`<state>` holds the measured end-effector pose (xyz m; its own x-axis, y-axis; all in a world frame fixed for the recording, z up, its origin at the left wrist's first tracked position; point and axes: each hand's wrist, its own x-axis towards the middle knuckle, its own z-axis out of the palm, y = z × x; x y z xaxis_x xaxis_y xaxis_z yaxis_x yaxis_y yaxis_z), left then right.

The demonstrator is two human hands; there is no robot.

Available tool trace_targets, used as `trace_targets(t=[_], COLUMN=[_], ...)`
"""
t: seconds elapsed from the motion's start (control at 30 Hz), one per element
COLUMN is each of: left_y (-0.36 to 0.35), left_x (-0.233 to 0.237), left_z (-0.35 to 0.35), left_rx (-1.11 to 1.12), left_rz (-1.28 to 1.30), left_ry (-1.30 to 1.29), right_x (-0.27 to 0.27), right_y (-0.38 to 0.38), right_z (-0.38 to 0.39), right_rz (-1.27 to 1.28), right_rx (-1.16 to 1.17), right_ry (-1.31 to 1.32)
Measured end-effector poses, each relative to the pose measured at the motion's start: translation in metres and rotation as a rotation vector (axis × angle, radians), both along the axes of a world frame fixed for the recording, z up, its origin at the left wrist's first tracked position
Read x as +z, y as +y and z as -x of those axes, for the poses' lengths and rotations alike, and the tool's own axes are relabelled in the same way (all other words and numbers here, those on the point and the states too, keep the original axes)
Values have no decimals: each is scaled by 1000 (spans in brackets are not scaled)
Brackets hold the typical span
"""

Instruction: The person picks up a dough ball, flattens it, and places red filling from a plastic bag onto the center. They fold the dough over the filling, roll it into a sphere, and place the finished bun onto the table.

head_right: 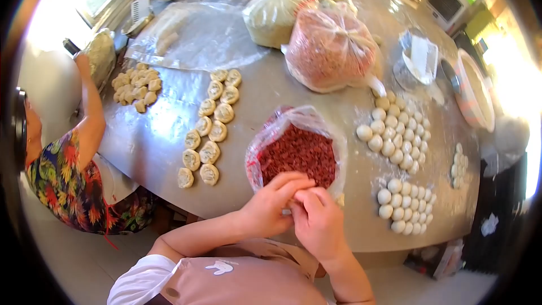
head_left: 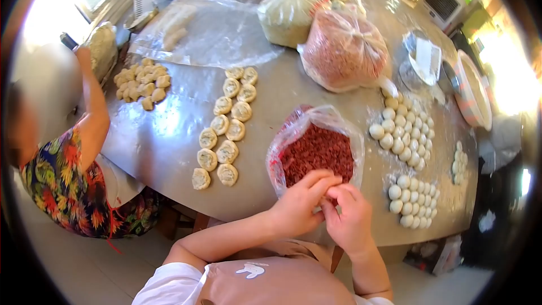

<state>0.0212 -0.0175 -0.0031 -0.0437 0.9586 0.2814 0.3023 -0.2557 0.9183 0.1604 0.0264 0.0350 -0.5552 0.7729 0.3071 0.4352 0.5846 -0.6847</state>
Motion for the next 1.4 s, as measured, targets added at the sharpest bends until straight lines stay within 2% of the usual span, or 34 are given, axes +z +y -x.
trace_targets(t=[0.1,0.2,0.3,0.33,0.37,0.43,0.47,0.53,0.6,0.73,0.83,0.93,1.13,1.23,1.27,1.37,1.4], left_y=[2,0,-9,-8,-12,-21,-23,-18,-7,-8,-17,-19,-17,-12,-10,-4,-2], left_x=[-9,-10,-21,-14,-6,5,-6,6,15,-7,-14,-13,-10,0,-3,-7,1], left_z=[4,3,-4,0,1,3,2,5,8,16,11,13,17,25,28,34,36], left_rx=[-144,-219,-350,-484,-564,-730,-722,-498,-312,-451,-389,-266,-126,-4,26,66,103], left_rz=[221,329,393,540,594,696,612,723,769,691,717,787,731,734,715,618,646], left_ry=[21,44,-94,-81,-214,-473,-520,-818,-884,-929,-1001,-1055,-1073,-1083,-1098,-1129,-1136], right_x=[2,-5,-11,-16,-21,-22,-24,-32,-56,-79,-110,-124,-122,-106,-101,-72,-57], right_y=[-3,-6,-9,-3,5,24,22,12,-1,-11,-10,-18,-22,-14,-13,-10,-11], right_z=[1,-7,-20,-29,-42,-79,-85,-97,-95,-80,-86,-81,-85,-95,-96,-86,-74], right_rz=[36,29,6,-157,-322,-21,-22,-21,-94,-104,-68,-98,-59,-137,-113,53,64], right_rx=[15,48,48,-53,-157,-529,-539,-567,-522,-547,-470,-476,-370,-460,-556,-581,-545], right_ry=[0,-48,-32,-91,-150,-43,-61,-97,-65,-75,-246,-161,-157,-207,-129,152,91])
